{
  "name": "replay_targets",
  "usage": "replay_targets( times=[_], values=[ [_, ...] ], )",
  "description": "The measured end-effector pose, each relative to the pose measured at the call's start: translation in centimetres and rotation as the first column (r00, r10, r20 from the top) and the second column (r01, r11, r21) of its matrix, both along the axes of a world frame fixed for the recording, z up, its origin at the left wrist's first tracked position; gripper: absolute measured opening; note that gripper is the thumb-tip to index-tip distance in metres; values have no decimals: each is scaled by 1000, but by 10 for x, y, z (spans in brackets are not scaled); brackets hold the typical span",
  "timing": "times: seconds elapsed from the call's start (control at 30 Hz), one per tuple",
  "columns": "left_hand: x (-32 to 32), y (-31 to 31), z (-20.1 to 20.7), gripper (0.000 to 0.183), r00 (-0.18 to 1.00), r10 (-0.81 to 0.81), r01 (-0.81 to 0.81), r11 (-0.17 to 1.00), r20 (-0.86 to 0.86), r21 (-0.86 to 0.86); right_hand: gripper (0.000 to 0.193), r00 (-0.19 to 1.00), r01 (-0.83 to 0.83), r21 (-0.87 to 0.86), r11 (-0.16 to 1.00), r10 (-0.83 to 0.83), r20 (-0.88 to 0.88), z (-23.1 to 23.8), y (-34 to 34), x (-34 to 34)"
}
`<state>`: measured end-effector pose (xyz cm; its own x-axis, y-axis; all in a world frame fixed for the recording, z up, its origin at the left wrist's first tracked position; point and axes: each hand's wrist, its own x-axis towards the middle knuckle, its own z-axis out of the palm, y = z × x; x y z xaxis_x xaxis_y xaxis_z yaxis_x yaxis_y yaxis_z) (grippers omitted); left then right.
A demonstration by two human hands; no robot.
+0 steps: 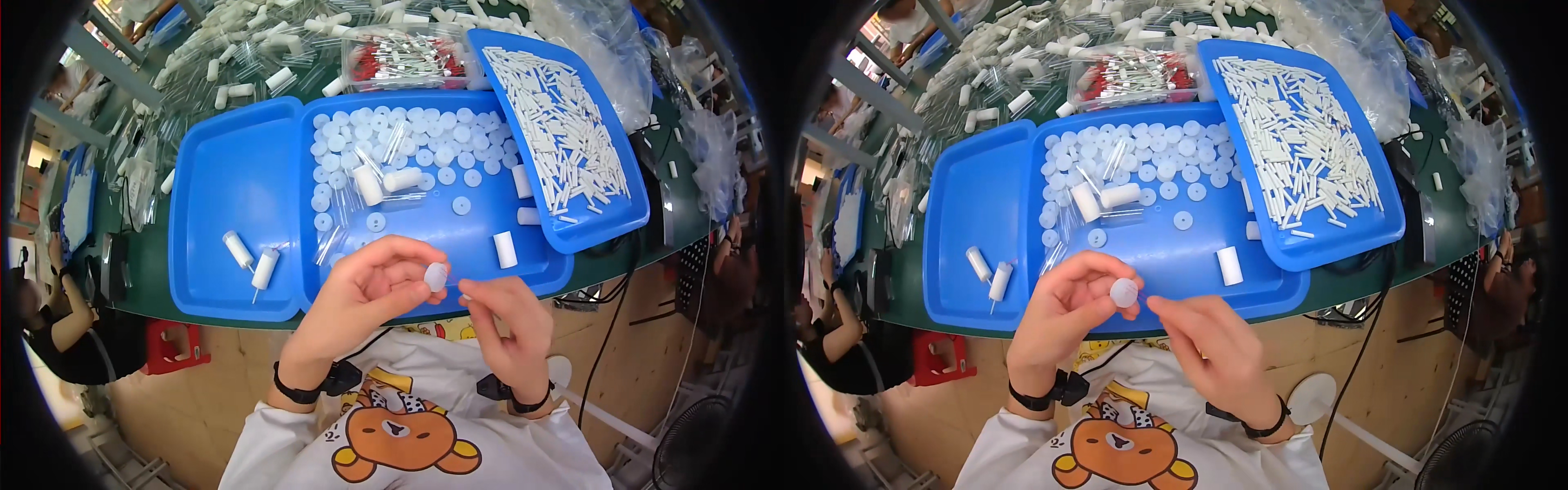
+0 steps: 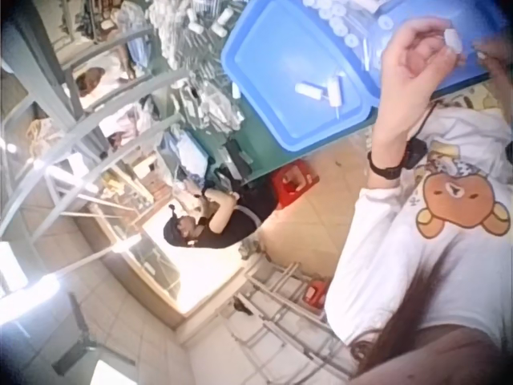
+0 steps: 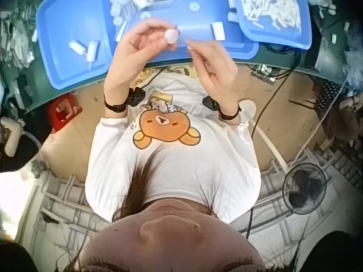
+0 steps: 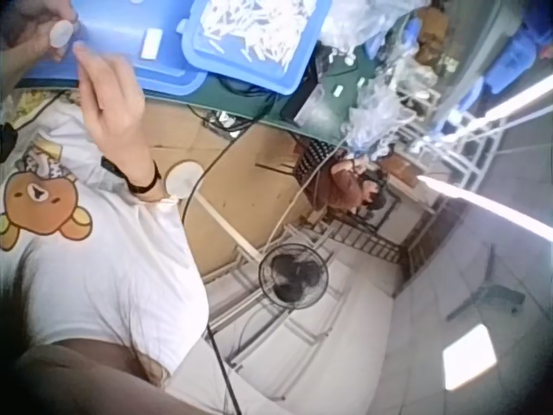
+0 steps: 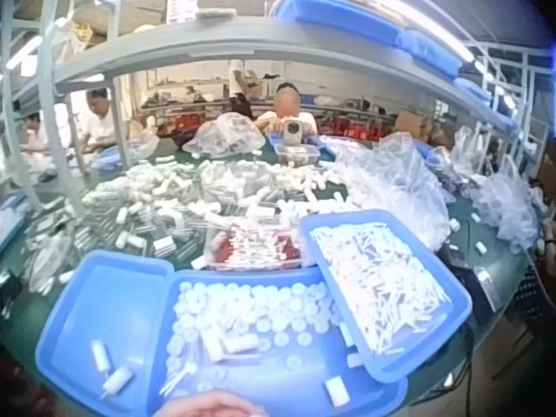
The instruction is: Manually assembling small white cylindrical parts with blue and red components in a factory setting.
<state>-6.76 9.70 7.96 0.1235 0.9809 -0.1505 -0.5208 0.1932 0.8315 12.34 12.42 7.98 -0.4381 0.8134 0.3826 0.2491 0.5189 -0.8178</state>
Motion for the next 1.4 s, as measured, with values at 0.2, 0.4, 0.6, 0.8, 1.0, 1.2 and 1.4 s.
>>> replay_targets(
  times=[0.2, 0.4, 0.6, 0.8, 1.0, 1.2, 1.4],
  values=[
    [-7, -5, -7, 28, 999, 20, -19, 999, -36, 34, 37, 996, -50, 141, 989, 39, 80, -7, 0, -4],
    [-9, -8, -8, 29, 998, 23, -21, 999, -54, 43, 37, 989, -81, 156, 984, 60, 138, -6, 0, -3],
    [-13, -15, -5, 29, 997, -45, 47, 998, -59, 42, 37, 991, -45, 98, 994, 32, 133, -5, -1, 0],
    [-8, -16, -3, 27, 967, 49, -34, 997, -248, 64, 40, 971, -110, 249, 962, 50, 236, -1, -1, 1],
    [-6, -16, -5, 27, 915, 116, -68, 988, -386, 138, 42, 945, -207, 241, 948, 130, 302, 5, -5, 1],
    [-10, -21, -2, 27, 951, 72, -40, 993, -302, 110, 43, 933, -216, 257, 942, 122, 338, 6, -1, 5],
    [-11, -19, -6, 29, 980, 18, 0, 996, -198, 91, 42, 959, -196, 251, 948, 132, 249, 2, -3, -3]
  ],
)
